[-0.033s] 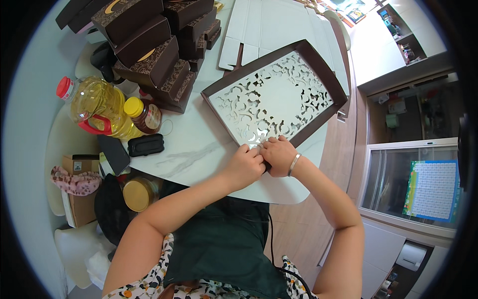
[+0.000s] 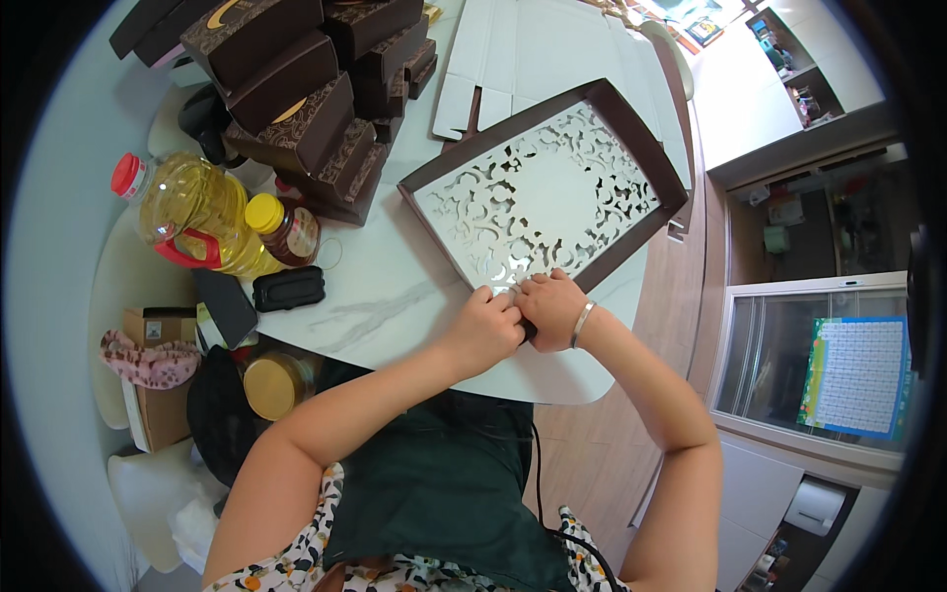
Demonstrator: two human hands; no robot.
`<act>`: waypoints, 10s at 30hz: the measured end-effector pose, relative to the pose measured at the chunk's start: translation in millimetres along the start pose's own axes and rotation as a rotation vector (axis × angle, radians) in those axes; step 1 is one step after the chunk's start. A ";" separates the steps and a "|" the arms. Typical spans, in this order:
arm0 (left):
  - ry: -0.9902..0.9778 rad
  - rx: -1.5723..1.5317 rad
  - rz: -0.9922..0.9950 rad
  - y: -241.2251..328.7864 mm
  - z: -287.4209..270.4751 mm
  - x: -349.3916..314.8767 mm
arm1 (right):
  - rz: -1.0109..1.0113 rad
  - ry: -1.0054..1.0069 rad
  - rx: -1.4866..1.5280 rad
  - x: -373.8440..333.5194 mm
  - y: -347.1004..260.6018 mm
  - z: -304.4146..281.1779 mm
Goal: The person assembles a brown cardboard box by folding the flaps of a flat sheet and tucking the tabs into slots. They handle the cardboard sheet, folding the sides and bottom to form the box structure, and then place the finished box on a stack of similar boxes on the table.
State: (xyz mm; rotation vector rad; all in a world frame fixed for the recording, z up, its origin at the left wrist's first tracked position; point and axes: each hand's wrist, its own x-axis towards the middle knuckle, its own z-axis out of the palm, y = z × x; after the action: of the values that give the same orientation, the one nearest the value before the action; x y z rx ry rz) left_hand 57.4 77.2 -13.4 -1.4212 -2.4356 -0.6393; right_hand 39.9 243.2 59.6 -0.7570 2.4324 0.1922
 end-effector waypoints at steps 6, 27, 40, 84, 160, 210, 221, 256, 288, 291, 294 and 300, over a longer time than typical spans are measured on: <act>-0.021 0.066 -0.009 0.1 -7.3 4.3 | -0.089 -0.271 0.289 -1.8 30.0 -23.2; -0.015 0.025 0.184 -43.6 -60.6 16.2 | 0.088 0.551 -0.217 -49.8 16.3 12.8; -0.180 0.121 0.123 -118.8 -75.2 11.3 | 0.645 0.937 0.390 -4.5 -123.7 61.9; 0.277 0.430 -0.375 -340.9 -507.3 15.3 | -0.271 1.289 -0.015 169.4 -76.1 -474.8; 0.168 -0.444 -0.453 -106.3 -38.3 114.1 | 0.525 1.446 2.302 72.6 176.4 -9.2; 0.212 -1.700 -0.653 -84.0 -57.7 173.5 | 0.502 1.882 1.936 -192.6 45.4 163.9; 0.120 -1.578 -0.720 -28.0 -20.4 124.2 | 0.683 1.664 2.041 -232.1 51.7 194.6; -0.112 -1.731 -1.057 -99.0 21.2 88.6 | 1.009 1.294 0.543 -84.7 419.3 16.9; -0.280 -1.697 -0.766 70.4 -10.9 63.5 | 0.691 1.202 0.646 -131.1 390.8 -102.5; -0.327 -1.674 -0.727 98.8 -21.9 39.2 | 0.603 1.163 0.637 -85.8 353.3 -118.4; -0.337 -1.663 -0.845 111.4 -22.2 17.9 | 0.535 1.124 0.629 -37.6 318.5 -127.5; -0.240 -1.907 -1.084 113.7 -2.7 -24.0 | 0.383 1.031 0.545 79.1 246.8 -143.8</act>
State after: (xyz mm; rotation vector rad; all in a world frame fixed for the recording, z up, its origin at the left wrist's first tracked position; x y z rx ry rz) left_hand 168.1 106.3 6.7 0.1409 -2.0901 -3.6202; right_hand -221.1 367.6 124.8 -0.1008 3.3110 -0.8999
